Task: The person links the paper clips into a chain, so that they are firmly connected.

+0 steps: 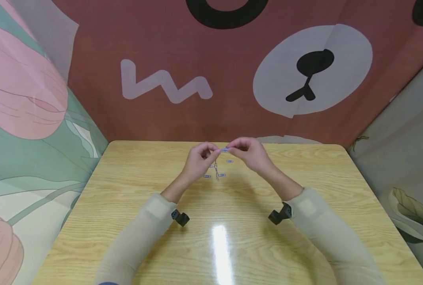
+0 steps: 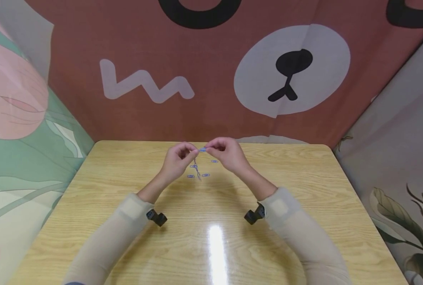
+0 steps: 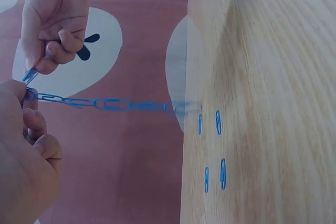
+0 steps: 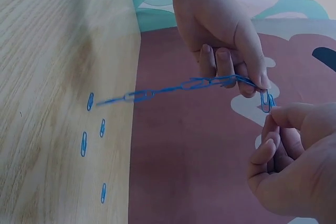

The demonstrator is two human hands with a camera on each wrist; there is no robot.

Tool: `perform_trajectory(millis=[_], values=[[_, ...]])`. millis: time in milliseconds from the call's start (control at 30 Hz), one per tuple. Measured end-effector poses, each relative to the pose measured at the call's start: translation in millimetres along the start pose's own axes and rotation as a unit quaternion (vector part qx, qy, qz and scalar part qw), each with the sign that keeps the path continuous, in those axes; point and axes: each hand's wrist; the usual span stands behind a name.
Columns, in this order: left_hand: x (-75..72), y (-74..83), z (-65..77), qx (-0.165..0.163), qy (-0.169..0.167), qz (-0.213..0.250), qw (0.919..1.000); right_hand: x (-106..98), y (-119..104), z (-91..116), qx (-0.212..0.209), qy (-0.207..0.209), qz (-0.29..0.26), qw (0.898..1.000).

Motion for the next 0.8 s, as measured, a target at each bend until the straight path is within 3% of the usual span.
perform_trajectory(millis=[600,800], values=[[-2.1,-0.9,1.5,-0.001,0.011,-0.021,0.9997,-0.9,4.9,0.5,0.032,0.031,0.042,0.998],[-3.0,-2.5,1.1,-0.01,0.007,-0.009,0.9999,-2.6,4.2,0.4,0.016,0.037,0.032,0.999]])
Point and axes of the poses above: each hand's wrist, its own z-axis away from the middle knuckle, its own x-axis out of the palm, y = z × x, and after that the axes turned 15 degrees about -y, right-handed
